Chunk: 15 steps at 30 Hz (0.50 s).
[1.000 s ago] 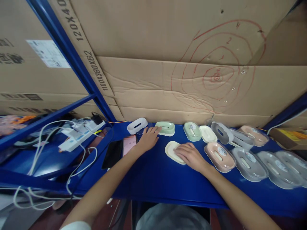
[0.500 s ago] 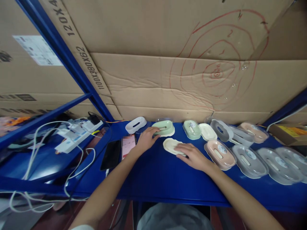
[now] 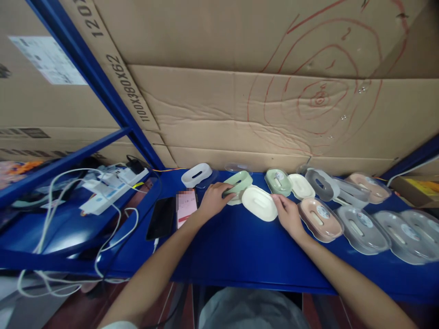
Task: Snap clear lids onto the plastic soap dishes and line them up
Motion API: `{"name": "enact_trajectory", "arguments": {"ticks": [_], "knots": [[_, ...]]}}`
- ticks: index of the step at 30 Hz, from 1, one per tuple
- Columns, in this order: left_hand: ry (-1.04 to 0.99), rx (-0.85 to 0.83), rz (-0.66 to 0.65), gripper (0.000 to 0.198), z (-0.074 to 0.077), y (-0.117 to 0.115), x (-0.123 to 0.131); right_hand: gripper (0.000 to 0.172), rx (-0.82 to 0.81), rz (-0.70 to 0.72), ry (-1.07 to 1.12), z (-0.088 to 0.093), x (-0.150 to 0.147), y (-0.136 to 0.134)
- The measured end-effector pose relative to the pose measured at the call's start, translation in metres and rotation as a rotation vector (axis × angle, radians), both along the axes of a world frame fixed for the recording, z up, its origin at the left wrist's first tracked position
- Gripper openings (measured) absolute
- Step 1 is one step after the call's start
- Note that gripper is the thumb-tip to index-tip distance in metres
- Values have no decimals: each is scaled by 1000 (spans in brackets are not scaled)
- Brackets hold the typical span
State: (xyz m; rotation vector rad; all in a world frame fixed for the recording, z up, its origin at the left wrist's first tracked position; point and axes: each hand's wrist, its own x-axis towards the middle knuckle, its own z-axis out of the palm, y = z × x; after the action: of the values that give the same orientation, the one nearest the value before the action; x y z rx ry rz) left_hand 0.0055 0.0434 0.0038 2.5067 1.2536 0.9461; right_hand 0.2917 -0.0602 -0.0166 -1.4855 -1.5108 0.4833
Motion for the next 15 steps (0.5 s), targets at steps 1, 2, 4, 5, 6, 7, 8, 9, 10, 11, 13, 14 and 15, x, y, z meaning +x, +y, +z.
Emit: {"name": "enact_trajectory", "arguments": {"ticks": [1,2,4,5,6,7,8,9,10,11,13,14,15], "knots": [[-14,14,-6,20,1,-2,1,60,-26,-12,20,-2,1,4],[-26,27,-19,20,2,-4,2,62,-53,-14,35,-4,2,7],[-37,46,-73,21,5,-8,4,63,-105,13,45,-6,4,11],[-35,51,-110,21,6,-10,5,61,-128,41,37,-6,4,12],[-30,52,-148,20,8,-12,6,57,-148,77,22,-6,5,11],[-24,51,-183,20,10,-15,7,52,-164,117,1,-4,5,10],[-17,49,-216,19,12,-18,8,46,-175,155,-24,-2,6,8],[-8,45,-249,18,14,-21,9,40,-184,189,-50,1,7,5],[1,38,-283,17,17,-25,10,36,-189,214,-76,4,9,2],[9,28,-318,17,20,-29,11,33,-192,229,-100,9,11,-1],[20,2,-387,17,25,-38,13,36,-176,211,-135,21,18,-6],[23,-11,-416,17,28,-42,14,39,-145,175,-157,28,23,-8],[28,-22,-441,16,29,-47,15,42,-98,132,-185,35,27,-10]]}}
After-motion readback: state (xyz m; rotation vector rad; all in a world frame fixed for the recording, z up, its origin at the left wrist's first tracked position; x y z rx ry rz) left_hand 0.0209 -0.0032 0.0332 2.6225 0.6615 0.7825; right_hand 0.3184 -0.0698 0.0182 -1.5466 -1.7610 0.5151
